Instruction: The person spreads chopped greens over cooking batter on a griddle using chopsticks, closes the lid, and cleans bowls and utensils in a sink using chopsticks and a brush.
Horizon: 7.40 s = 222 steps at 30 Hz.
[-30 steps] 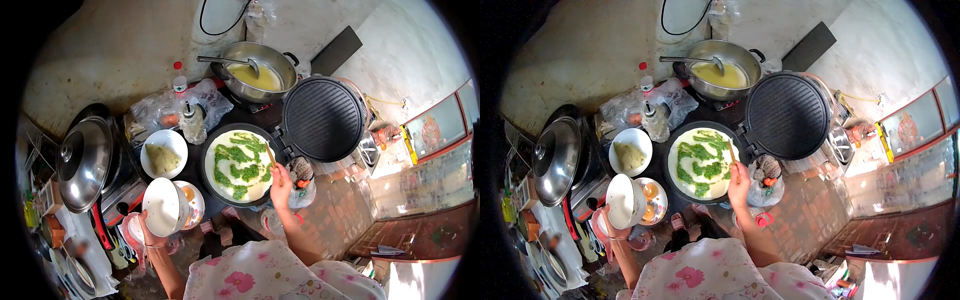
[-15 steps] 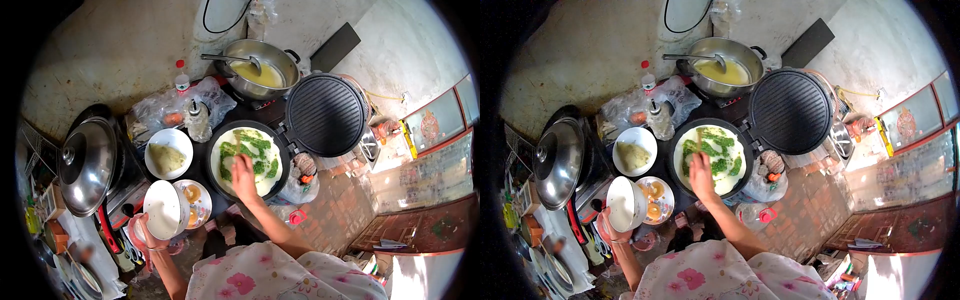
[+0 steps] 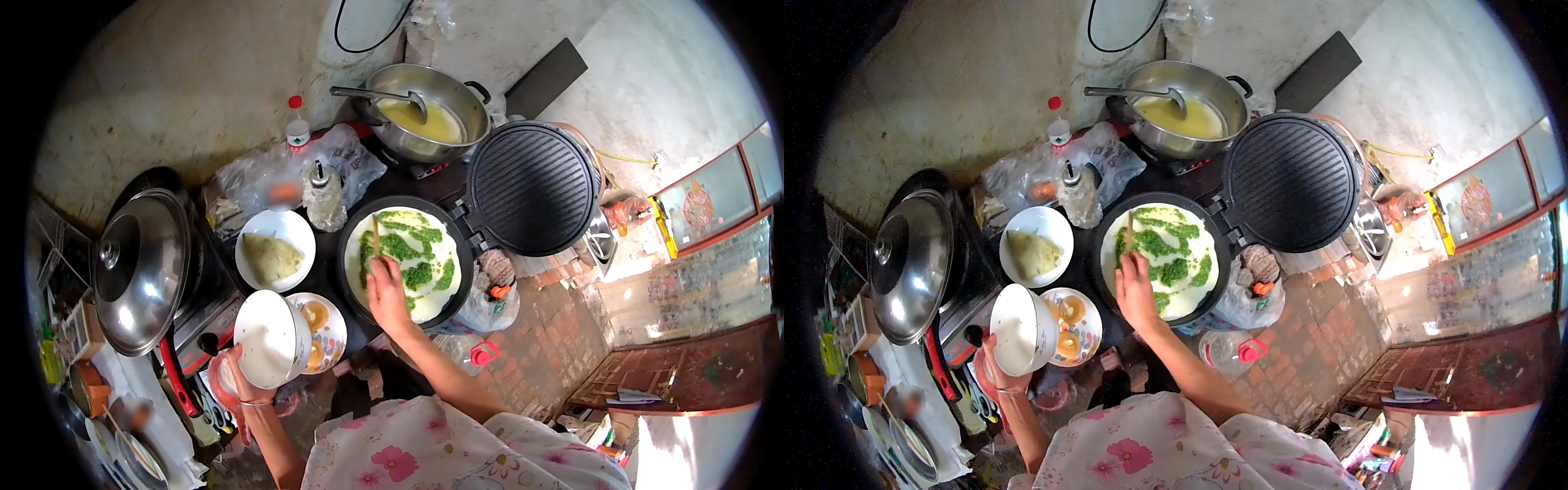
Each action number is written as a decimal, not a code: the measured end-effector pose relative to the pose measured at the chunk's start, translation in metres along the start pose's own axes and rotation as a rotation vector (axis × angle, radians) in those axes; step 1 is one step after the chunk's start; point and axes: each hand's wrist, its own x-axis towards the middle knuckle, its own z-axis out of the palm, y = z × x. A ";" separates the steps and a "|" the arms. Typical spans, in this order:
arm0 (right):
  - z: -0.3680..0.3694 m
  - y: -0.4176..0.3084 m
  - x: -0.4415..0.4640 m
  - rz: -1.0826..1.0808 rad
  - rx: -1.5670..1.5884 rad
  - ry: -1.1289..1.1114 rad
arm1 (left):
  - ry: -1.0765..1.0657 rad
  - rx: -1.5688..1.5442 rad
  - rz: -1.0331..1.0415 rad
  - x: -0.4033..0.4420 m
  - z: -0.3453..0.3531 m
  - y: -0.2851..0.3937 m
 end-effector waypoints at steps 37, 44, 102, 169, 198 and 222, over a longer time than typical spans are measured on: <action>-0.065 0.012 -0.028 -0.022 0.137 -0.234 | 0.039 -0.082 0.000 -0.003 -0.007 -0.018; -0.065 0.005 -0.044 -0.158 0.143 -0.365 | 0.036 -0.101 -0.014 -0.002 -0.017 -0.022; -0.073 0.090 0.037 0.668 1.031 -0.026 | 0.186 -0.012 0.087 -0.038 0.011 -0.066; -0.113 0.060 -0.021 -0.130 0.278 -0.198 | 0.034 -0.042 0.021 -0.018 0.007 -0.071; -0.128 0.132 0.033 0.591 0.889 0.138 | 0.020 -0.023 0.001 -0.007 0.013 -0.080; -0.084 0.122 0.061 0.601 1.017 0.193 | 0.001 -0.024 -0.008 -0.008 0.008 -0.081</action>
